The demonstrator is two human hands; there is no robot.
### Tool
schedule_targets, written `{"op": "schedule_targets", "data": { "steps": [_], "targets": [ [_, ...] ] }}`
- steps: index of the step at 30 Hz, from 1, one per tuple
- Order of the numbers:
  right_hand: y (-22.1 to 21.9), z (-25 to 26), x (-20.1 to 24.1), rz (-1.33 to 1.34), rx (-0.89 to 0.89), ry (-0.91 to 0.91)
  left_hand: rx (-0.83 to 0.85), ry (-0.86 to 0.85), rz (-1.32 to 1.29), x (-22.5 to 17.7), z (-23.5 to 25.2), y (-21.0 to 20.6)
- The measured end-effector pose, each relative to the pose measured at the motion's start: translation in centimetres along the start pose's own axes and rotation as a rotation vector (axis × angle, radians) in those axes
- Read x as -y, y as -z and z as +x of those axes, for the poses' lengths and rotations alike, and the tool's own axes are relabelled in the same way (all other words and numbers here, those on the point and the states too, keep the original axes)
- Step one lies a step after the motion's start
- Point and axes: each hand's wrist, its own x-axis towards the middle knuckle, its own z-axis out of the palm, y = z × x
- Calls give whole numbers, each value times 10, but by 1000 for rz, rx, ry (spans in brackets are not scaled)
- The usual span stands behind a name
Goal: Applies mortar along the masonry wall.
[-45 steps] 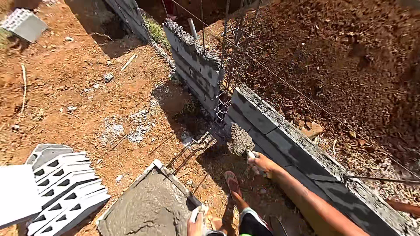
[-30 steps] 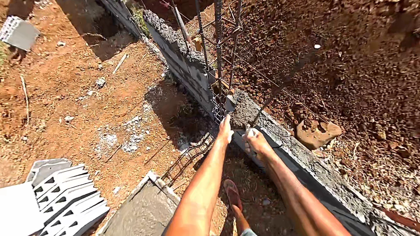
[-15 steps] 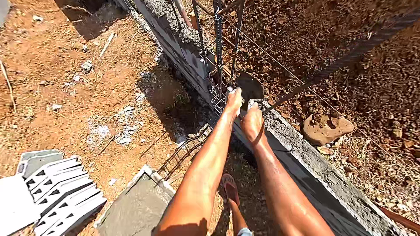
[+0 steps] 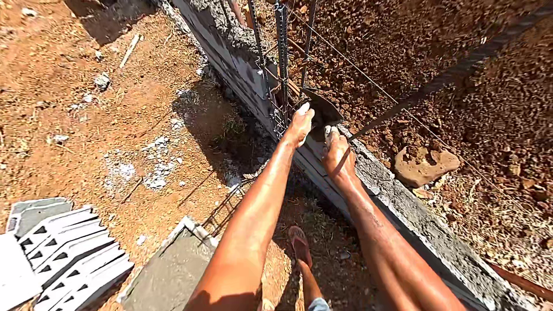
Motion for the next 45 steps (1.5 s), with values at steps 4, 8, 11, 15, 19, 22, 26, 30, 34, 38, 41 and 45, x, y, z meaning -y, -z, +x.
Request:
{"op": "schedule_targets", "data": {
  "steps": [4, 8, 11, 15, 19, 22, 26, 30, 34, 38, 41, 45],
  "targets": [
    [3, -11, -4, 77, -79, 64, -17, -101, 44, -8, 14, 14],
    [2, -57, -22, 70, -63, 64, -135, -184, 219, -7, 42, 24],
    [1, -106, -46, 59, -54, 54, -68, -185, 612, -6, 65, 34],
    [9, -129, -72, -32, 41, -73, -55, -83, 725, -1, 96, 32],
    [23, -111, -61, -182, 225, -182, 45, -15, 657, -5, 117, 25],
    [35, -88, -36, -194, 301, -202, 103, -6, 679, -9, 115, 18],
    [36, -95, -23, -76, 188, -150, 140, -183, 954, -15, 109, 19],
    [55, -153, -71, 143, 96, -17, 239, -397, 967, -27, 77, 28],
    [98, -205, -132, 281, 121, -114, -36, -350, 717, -29, 23, 43],
    [111, -170, -158, 115, -36, -148, -217, -200, 680, 30, -40, 27],
    [109, -94, -149, 22, -48, -98, -270, -142, 661, 65, -47, 0],
    [109, -11, -118, -42, 132, -102, -335, -53, 637, 67, -29, -23]
  ]
}}
